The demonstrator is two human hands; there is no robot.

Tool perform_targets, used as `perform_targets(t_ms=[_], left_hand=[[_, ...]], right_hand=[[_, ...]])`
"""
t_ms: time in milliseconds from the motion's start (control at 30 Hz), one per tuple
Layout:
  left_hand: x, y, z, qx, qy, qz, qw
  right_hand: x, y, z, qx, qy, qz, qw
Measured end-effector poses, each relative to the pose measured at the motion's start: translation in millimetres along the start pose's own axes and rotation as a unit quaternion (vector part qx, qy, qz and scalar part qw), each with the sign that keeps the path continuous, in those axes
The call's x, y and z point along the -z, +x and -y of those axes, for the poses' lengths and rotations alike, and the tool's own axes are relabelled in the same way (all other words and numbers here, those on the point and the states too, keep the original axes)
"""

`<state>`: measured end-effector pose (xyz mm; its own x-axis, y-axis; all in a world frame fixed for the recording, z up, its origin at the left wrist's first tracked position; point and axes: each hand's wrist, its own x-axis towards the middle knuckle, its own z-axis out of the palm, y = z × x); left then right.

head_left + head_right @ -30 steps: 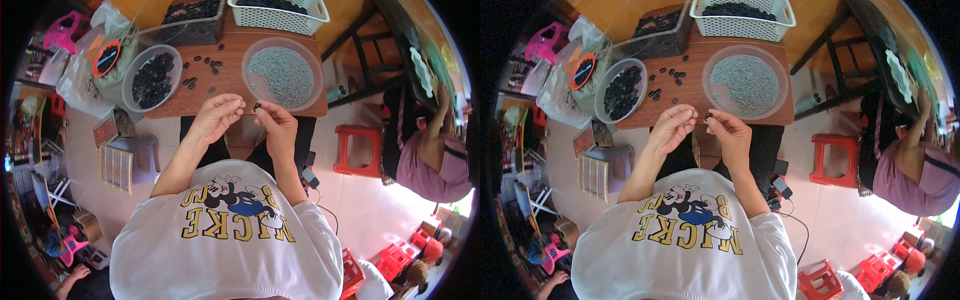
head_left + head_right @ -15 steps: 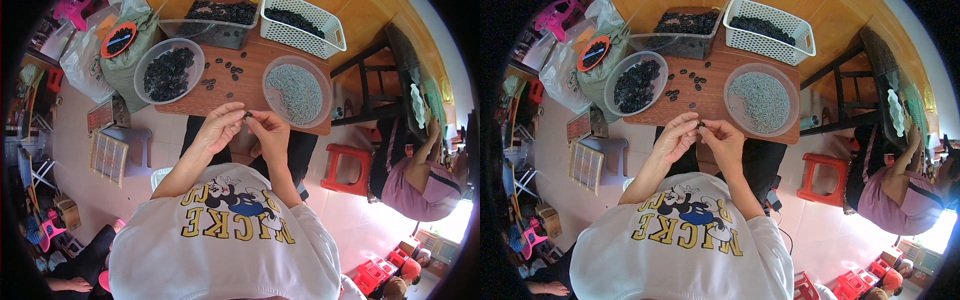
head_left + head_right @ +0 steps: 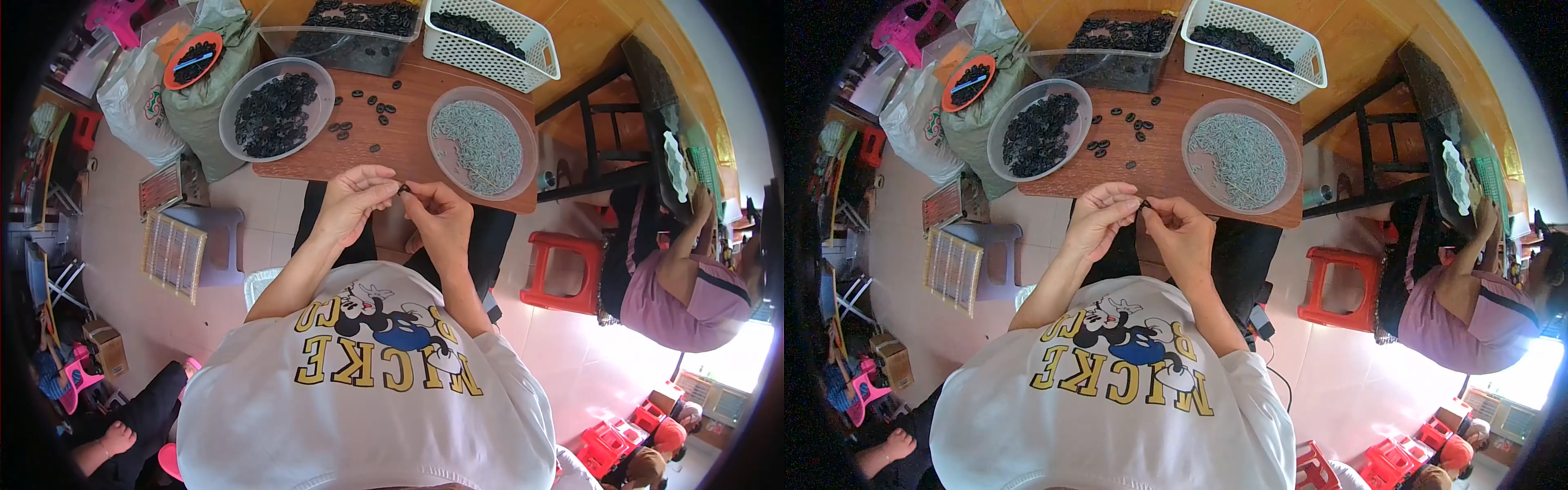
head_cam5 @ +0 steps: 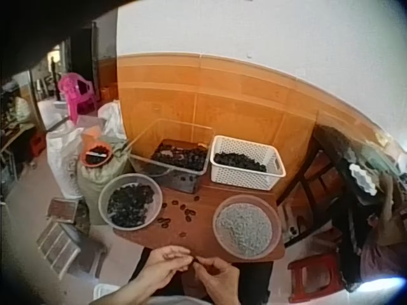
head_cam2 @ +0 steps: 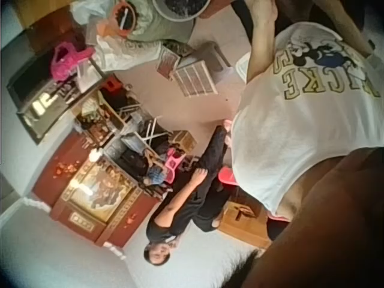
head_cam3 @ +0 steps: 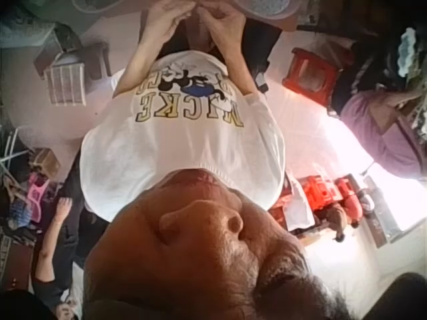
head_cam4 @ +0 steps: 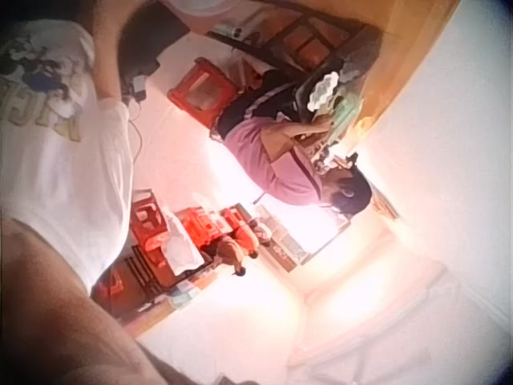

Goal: The person picks up plastic pieces and small metal pins from dishes on the table and assembles them together by hand.

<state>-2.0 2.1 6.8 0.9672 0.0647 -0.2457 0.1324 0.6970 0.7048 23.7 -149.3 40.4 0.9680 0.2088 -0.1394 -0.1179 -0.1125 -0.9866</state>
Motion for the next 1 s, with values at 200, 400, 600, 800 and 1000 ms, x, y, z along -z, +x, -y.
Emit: perform_targets(t_ms=[200,400,600,800,1000], left_hand=[[6,-8,2,0.000,0.085,0.026,0.996],[12,-5,4,0.027,0.081,0.001,0.996],[17,3,12,0.023,0.063,-0.048,0.997],[17,9,13,0.033,0.074,-0.043,0.996],[20,13,16,0.065,0.082,-0.024,0.994]], right_hand=[[2,-6,-7,0.002,-0.016,0.019,1.000],[-4,2,-23,-0.013,0.016,0.049,0.999],[-8,6,-24,0.101,-0.083,-0.004,0.991],[-3,8,-31,0.071,-0.085,0.003,0.994],[1,15,-38,-0.072,-0.013,0.032,0.997]])
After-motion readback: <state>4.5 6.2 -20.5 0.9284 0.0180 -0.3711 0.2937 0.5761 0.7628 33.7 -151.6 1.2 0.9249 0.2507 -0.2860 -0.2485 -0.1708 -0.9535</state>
